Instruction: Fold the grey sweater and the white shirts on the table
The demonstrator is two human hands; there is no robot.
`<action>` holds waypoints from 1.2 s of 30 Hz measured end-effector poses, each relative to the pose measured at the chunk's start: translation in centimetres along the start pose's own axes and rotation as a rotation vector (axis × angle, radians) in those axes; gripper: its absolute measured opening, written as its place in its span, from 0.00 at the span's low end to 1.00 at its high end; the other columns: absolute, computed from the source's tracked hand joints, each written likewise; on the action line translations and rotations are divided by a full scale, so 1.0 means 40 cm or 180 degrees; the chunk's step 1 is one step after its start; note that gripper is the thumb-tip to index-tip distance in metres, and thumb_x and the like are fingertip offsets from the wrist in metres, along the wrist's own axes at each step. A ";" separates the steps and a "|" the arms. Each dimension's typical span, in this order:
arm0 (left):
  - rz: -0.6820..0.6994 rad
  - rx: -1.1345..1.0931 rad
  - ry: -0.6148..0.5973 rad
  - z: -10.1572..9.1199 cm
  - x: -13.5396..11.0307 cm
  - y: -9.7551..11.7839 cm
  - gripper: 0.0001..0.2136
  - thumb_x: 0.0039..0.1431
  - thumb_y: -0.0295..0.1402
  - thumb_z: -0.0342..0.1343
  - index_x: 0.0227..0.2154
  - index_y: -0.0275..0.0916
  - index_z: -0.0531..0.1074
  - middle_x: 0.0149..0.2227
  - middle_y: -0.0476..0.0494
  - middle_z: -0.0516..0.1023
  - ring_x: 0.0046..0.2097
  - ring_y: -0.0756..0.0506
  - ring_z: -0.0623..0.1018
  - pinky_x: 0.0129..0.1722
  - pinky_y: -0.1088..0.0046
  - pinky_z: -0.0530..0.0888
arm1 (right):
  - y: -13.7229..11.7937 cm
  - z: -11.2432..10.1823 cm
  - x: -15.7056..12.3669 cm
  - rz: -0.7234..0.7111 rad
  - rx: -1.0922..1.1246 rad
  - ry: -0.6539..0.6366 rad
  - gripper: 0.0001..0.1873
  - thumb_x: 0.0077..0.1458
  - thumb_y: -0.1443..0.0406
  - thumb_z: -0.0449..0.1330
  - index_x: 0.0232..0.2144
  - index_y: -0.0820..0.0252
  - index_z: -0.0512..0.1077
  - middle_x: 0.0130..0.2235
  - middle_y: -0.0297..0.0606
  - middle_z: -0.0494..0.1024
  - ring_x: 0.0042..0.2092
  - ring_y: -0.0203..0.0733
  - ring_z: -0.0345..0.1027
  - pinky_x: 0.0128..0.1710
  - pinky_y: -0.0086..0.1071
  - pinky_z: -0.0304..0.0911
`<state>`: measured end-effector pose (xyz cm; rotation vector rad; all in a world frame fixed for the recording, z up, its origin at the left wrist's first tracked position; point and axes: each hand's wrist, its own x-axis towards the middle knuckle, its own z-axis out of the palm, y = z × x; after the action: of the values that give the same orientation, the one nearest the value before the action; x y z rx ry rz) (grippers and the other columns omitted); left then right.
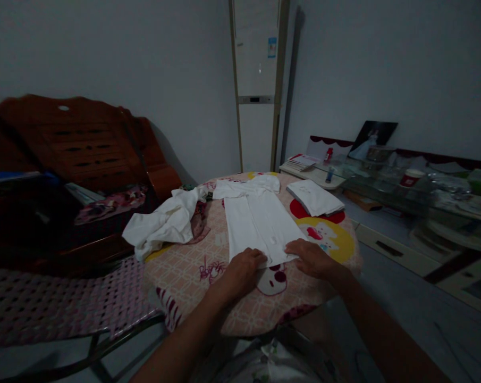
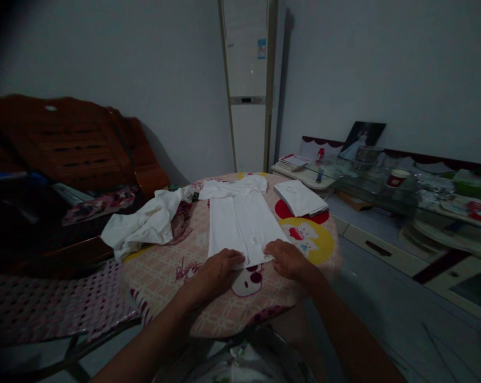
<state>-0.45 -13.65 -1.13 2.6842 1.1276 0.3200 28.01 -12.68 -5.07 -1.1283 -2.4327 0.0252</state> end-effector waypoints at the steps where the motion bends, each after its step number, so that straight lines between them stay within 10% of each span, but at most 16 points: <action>1: -0.0016 0.0038 0.0011 0.008 0.002 -0.001 0.18 0.56 0.20 0.51 0.48 0.42 0.72 0.50 0.40 0.76 0.51 0.41 0.73 0.52 0.64 0.71 | 0.004 0.011 -0.014 -0.0094 -0.0079 0.0156 0.26 0.52 0.73 0.54 0.53 0.56 0.71 0.53 0.45 0.76 0.56 0.47 0.68 0.56 0.46 0.66; 12: 0.0099 -0.0182 0.0053 0.004 0.016 -0.114 0.23 0.55 0.19 0.52 0.53 0.41 0.73 0.50 0.41 0.79 0.51 0.42 0.77 0.52 0.65 0.72 | 0.040 -0.002 0.042 0.0262 -0.0419 0.0261 0.15 0.56 0.73 0.51 0.36 0.60 0.77 0.38 0.45 0.79 0.41 0.47 0.72 0.45 0.41 0.67; 20: 0.0168 -0.0073 0.0011 -0.203 0.212 -0.249 0.24 0.50 0.16 0.47 0.47 0.39 0.78 0.45 0.42 0.82 0.48 0.44 0.79 0.51 0.69 0.72 | 0.106 -0.065 0.329 0.0849 -0.0831 -0.0091 0.16 0.52 0.76 0.54 0.36 0.61 0.79 0.37 0.45 0.81 0.41 0.46 0.72 0.44 0.35 0.63; 24: -0.0612 0.0610 0.0062 -0.250 0.325 -0.313 0.24 0.53 0.16 0.47 0.49 0.39 0.77 0.48 0.41 0.81 0.51 0.44 0.78 0.53 0.68 0.72 | 0.149 -0.057 0.483 0.1000 -0.1168 0.0055 0.18 0.57 0.76 0.51 0.43 0.65 0.78 0.43 0.49 0.81 0.47 0.48 0.71 0.51 0.38 0.60; 29: -0.1001 0.0910 0.0514 -0.188 0.318 -0.344 0.25 0.60 0.21 0.48 0.61 0.34 0.66 0.58 0.33 0.72 0.58 0.41 0.73 0.58 0.65 0.70 | 0.168 -0.031 0.497 0.0908 -0.1075 0.0190 0.22 0.57 0.77 0.50 0.50 0.66 0.75 0.53 0.49 0.77 0.54 0.49 0.67 0.56 0.39 0.57; 36: -0.0498 0.0566 -0.0172 -0.051 0.203 -0.298 0.24 0.58 0.26 0.55 0.58 0.37 0.67 0.58 0.36 0.73 0.58 0.40 0.73 0.57 0.64 0.70 | 0.139 0.049 0.325 0.0532 -0.0962 -0.0668 0.21 0.55 0.76 0.54 0.50 0.66 0.73 0.49 0.47 0.77 0.51 0.47 0.68 0.52 0.35 0.60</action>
<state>-3.53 0.58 -1.53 2.7123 1.4002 0.1255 23.92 0.82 -2.81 -1.5292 -2.5783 -0.1866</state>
